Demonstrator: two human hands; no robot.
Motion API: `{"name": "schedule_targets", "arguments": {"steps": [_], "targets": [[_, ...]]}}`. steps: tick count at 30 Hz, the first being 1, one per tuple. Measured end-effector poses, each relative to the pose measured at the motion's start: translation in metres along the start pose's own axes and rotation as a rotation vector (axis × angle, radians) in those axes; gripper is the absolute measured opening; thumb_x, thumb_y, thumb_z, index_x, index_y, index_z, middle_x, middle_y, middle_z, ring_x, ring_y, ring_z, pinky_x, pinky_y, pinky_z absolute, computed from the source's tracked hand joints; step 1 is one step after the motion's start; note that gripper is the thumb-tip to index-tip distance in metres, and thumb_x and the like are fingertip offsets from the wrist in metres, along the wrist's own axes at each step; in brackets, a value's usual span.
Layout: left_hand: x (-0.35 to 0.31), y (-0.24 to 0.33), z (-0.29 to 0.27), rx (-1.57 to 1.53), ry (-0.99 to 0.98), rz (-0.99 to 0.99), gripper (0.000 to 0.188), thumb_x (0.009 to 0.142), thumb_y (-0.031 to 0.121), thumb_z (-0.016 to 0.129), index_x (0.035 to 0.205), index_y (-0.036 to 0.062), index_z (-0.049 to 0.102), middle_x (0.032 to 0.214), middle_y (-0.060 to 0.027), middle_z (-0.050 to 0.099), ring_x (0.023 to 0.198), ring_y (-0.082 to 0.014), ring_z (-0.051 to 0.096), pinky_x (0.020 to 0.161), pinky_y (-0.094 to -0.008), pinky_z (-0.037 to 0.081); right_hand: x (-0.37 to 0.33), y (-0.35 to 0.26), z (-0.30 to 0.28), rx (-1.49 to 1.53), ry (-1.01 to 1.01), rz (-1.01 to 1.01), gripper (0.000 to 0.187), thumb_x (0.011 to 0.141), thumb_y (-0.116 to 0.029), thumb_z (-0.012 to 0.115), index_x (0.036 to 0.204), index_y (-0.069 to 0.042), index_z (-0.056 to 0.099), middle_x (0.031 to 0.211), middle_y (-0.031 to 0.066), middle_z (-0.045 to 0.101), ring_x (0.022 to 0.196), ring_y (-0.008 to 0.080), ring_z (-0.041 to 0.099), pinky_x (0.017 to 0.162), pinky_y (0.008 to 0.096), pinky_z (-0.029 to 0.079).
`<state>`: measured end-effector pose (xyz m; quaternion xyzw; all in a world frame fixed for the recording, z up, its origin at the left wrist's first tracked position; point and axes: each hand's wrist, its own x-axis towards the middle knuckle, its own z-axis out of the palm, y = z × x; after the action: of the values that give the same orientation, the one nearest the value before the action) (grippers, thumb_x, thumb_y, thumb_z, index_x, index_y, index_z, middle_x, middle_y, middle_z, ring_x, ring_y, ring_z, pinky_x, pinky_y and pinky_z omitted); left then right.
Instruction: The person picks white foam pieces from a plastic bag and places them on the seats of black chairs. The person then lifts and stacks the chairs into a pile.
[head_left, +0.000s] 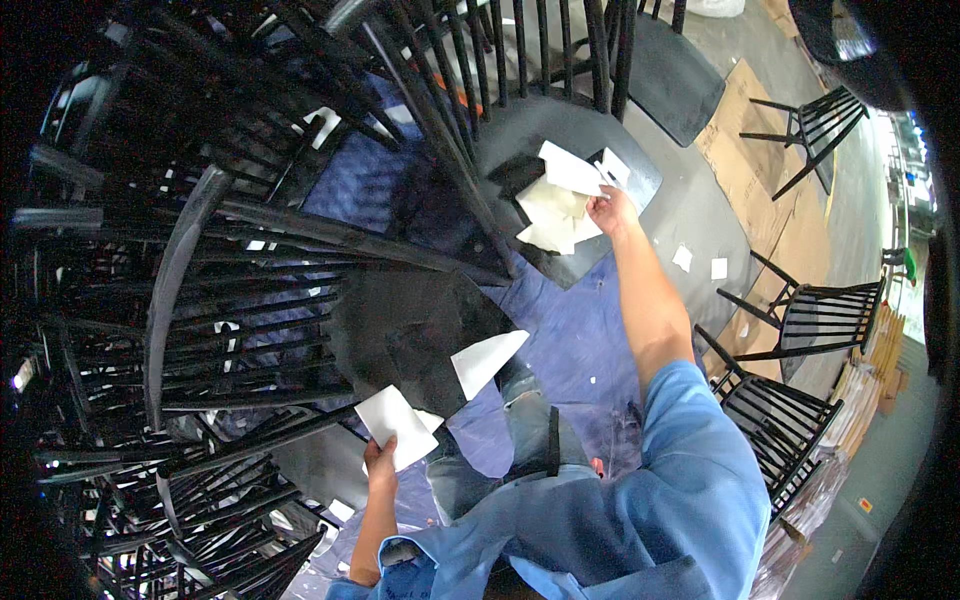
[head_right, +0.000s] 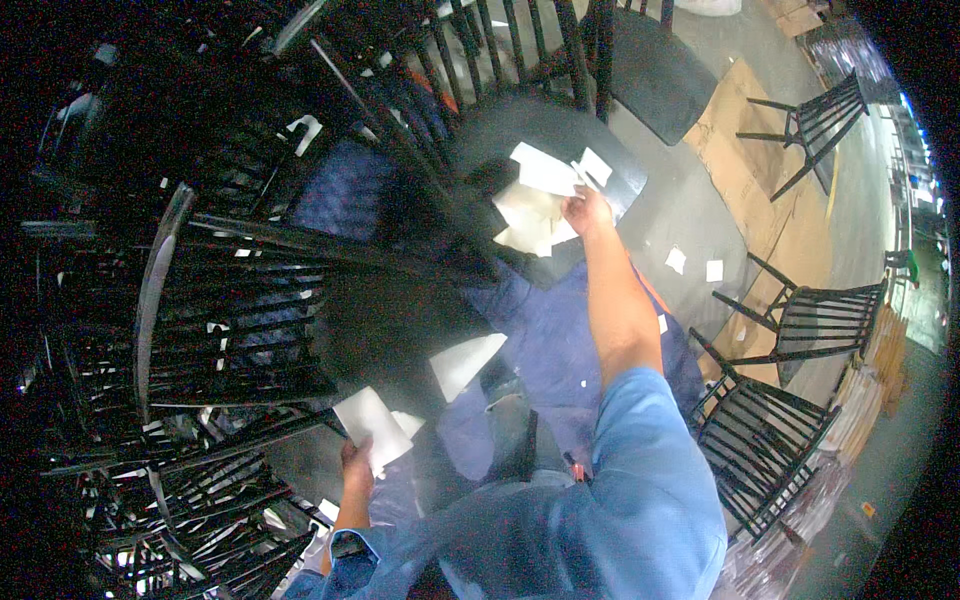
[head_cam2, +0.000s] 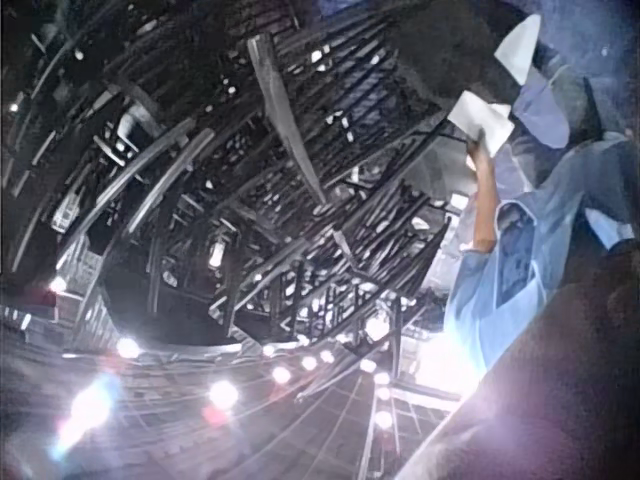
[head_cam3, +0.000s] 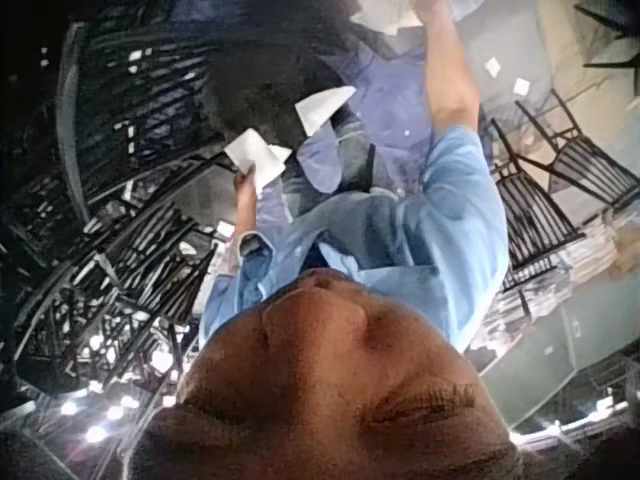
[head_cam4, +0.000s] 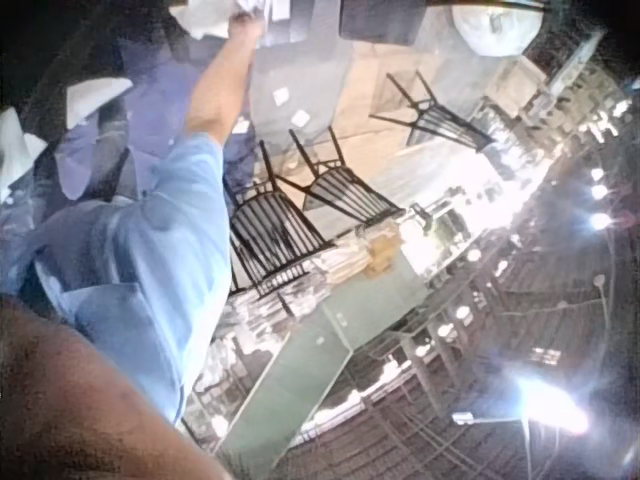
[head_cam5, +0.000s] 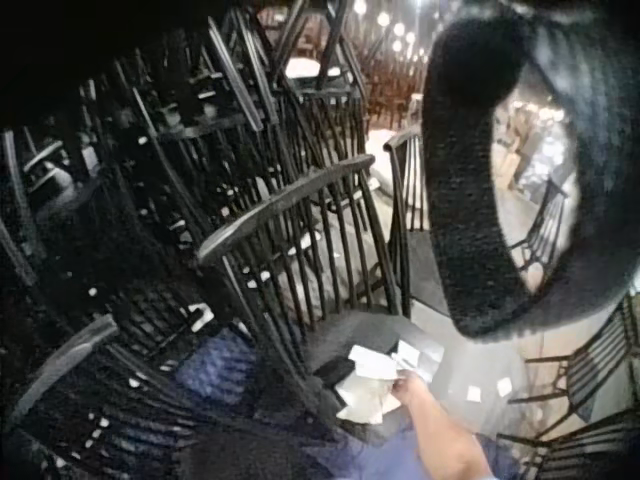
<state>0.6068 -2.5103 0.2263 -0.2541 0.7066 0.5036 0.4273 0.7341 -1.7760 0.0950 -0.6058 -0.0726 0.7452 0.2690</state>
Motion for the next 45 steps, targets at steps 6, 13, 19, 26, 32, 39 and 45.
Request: {"name": "schedule_targets", "arguments": {"steps": [6,13,19,26,32,39,45], "targets": [[-0.025,0.040,0.035,0.157,-0.005,0.009,0.045,0.091,0.013,0.073,0.131,-0.0008,0.059,0.123,-0.0090,0.067,0.113,-0.0204,0.062,0.099,-0.0343,0.046,-0.085,0.014,-0.003,-0.055,-0.192,-0.137,0.030,0.093,-0.008,0.061,0.120,0.001,0.051,0.113,0.0185,0.058,0.102,0.0364,0.061,0.095,0.0508,0.056],[-0.034,0.038,0.027,0.286,0.011,0.140,0.046,0.092,0.028,0.070,0.131,0.0039,0.062,0.120,-0.0111,0.069,0.104,-0.0243,0.064,0.090,-0.0378,0.048,-0.128,0.013,0.010,-0.247,0.015,-0.364,0.028,0.091,-0.011,0.067,0.116,-0.002,0.056,0.098,0.0099,0.059,0.098,0.0296,0.063,0.090,0.0479,0.058],[-0.033,0.022,0.012,0.110,0.021,0.127,0.049,0.091,0.024,0.072,0.133,0.0020,0.058,0.125,-0.0120,0.067,0.111,-0.0232,0.061,0.096,-0.0362,0.047,-0.101,-0.006,0.006,-1.014,0.485,-0.934,0.047,0.085,-0.018,0.076,0.125,-0.002,0.058,0.103,0.0144,0.065,0.092,0.0265,0.065,0.071,0.0392,0.054],[-0.028,0.007,-0.028,0.305,0.134,0.319,0.040,0.089,0.015,0.074,0.124,-0.0012,0.062,0.114,-0.0115,0.070,0.106,-0.0199,0.065,0.092,-0.0349,0.051,-0.166,-0.005,0.022,-1.264,0.630,-1.159,0.051,0.095,-0.038,0.063,0.134,-0.007,0.056,0.127,0.0173,0.068,0.106,0.0370,0.068,0.091,0.0468,0.052],[-0.093,0.082,-0.104,-0.166,0.319,0.678,0.077,0.086,-0.005,0.068,0.155,0.0036,0.032,0.134,-0.0157,0.061,0.113,-0.0219,0.065,0.097,-0.0327,0.051,-0.338,0.137,0.075,-1.087,0.128,-1.565,0.029,0.096,-0.011,0.062,0.115,0.007,0.051,0.102,0.0249,0.064,0.090,0.0343,0.067,0.082,0.0433,0.054],[-0.151,0.168,-0.325,-0.318,0.767,1.086,0.067,0.087,-0.010,0.058,0.151,-0.0031,0.040,0.150,-0.0168,0.050,0.138,-0.0223,0.048,0.116,-0.0344,0.034,-0.575,0.407,0.175,-0.976,-1.347,-1.172,0.039,0.095,-0.005,0.059,0.131,0.004,0.049,0.135,0.0231,0.060,0.125,0.0331,0.060,0.109,0.0422,0.042],[-0.158,0.191,-0.516,-0.545,0.951,1.142,0.057,0.094,0.005,0.065,0.147,0.0011,0.047,0.125,-0.0161,0.066,0.113,-0.0196,0.063,0.099,-0.0317,0.048,-0.720,0.549,0.304,-0.659,-1.882,-1.697,0.045,0.086,0.005,0.057,0.131,-0.001,0.062,0.146,0.0207,0.053,0.144,0.0448,0.039,0.118,0.0506,0.033]]}}
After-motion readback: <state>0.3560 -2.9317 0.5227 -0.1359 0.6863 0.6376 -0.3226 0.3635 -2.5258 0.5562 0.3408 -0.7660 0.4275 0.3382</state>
